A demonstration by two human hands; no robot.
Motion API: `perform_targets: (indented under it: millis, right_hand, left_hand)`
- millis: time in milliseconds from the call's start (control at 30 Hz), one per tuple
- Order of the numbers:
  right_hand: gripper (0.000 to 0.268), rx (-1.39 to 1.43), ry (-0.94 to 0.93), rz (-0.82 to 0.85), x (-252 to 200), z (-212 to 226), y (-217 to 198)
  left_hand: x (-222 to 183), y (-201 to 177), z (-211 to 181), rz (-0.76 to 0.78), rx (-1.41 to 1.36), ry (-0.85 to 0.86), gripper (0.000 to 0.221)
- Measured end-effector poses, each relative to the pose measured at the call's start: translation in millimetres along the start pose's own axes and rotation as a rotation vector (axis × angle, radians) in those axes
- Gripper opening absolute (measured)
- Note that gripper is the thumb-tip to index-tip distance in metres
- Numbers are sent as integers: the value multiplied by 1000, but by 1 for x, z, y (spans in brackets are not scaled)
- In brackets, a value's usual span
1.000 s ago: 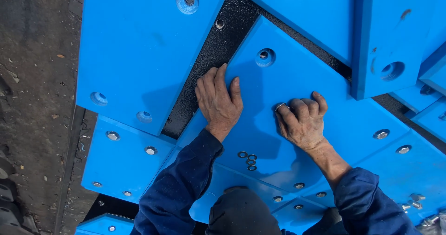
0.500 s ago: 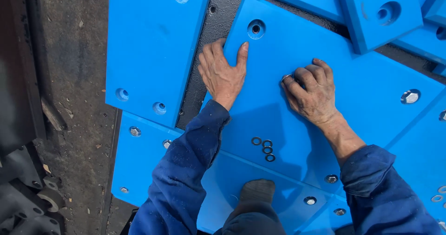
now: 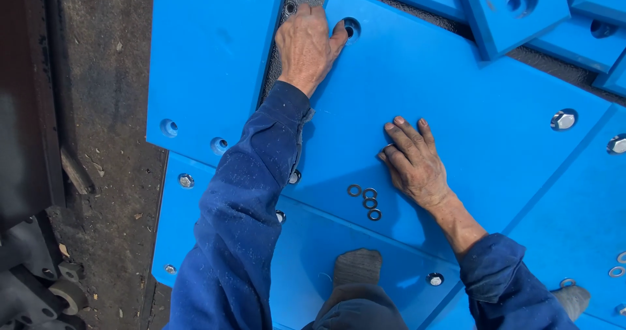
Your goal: Assembling large blue plastic panels by aligning them and manually inserting bolts and washers into pre-drilled holes.
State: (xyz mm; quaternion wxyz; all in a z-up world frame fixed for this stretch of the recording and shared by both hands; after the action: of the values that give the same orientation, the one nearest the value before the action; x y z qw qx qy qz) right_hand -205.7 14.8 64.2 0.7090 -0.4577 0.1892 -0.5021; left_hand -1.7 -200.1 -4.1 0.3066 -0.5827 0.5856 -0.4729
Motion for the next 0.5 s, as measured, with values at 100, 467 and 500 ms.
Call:
perform_targets:
  millis: [100, 467, 500]
  right_hand:
    - [14, 41, 9, 0, -4, 1, -1]
    - [20, 29, 22, 44, 6, 18, -11]
    - [23, -28, -13, 53, -4, 28, -15]
  left_hand:
    - [-8, -3, -1, -72, -19, 72, 43]
    - [-28, -36, 6, -332, -112, -2, 40]
    - [-48, -42, 10, -223, -299, -32, 37]
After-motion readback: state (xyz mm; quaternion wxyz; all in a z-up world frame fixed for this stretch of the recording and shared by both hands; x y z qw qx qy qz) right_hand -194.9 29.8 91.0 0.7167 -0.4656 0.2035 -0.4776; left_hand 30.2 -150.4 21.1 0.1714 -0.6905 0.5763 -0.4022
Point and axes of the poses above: each hand's wrist, its own x-axis towards the middle knuckle, its own y-axis out of the palm, z = x × y, the point moved 7 cm from there along x, towards the middle knuckle, and after that the axes turned 4 degrees about -z, right-handed, at the moved point
